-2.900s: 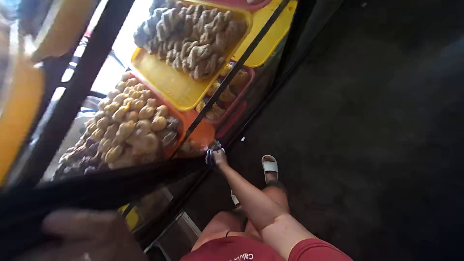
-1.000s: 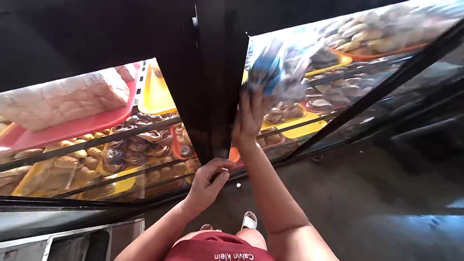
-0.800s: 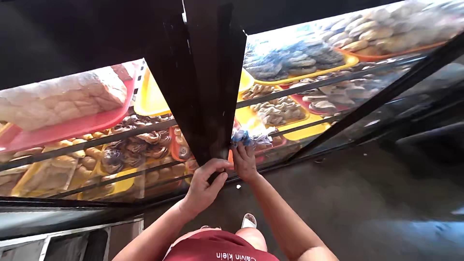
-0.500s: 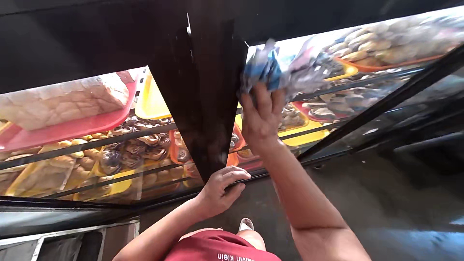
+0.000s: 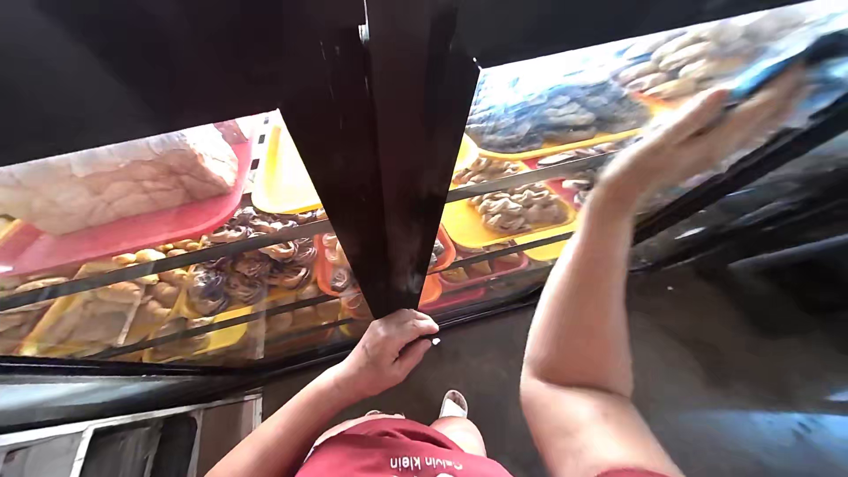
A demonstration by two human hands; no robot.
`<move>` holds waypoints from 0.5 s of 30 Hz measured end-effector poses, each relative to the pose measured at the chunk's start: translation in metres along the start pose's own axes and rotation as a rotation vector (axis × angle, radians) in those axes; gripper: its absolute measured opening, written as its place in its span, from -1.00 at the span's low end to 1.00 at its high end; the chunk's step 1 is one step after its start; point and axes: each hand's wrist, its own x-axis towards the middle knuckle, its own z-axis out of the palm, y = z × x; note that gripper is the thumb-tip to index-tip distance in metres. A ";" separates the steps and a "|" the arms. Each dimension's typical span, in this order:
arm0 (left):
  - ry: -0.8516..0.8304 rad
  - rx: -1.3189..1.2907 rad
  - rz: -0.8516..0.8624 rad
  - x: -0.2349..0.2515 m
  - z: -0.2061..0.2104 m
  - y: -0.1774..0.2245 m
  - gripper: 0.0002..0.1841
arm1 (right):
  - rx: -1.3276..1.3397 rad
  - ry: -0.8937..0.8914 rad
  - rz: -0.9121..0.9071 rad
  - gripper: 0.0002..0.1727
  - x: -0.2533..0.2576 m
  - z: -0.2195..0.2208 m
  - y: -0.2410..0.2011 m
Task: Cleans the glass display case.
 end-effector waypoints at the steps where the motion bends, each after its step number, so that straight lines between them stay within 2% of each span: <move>1: -0.023 0.020 0.018 0.002 0.001 0.002 -0.78 | -0.017 0.011 -0.096 -0.43 -0.017 0.000 -0.027; 3: -0.075 0.065 0.056 0.005 0.002 0.004 -0.78 | 0.041 0.031 -0.296 -0.50 -0.050 -0.001 -0.075; 5: -0.099 0.094 0.081 0.003 0.003 0.007 -0.77 | 0.124 -0.037 -0.432 -0.56 -0.074 -0.009 -0.115; 8: -0.094 0.096 0.087 -0.004 0.002 0.006 -0.77 | 0.250 -0.195 -0.511 -0.65 -0.076 -0.027 -0.157; 12: -0.109 0.120 0.018 -0.017 0.002 0.002 -0.76 | 0.309 -0.587 -0.462 -0.54 -0.055 -0.060 -0.156; 15: -0.161 0.148 -0.009 -0.018 0.004 0.005 -0.76 | 0.185 -0.823 -0.392 -0.56 -0.080 -0.085 -0.138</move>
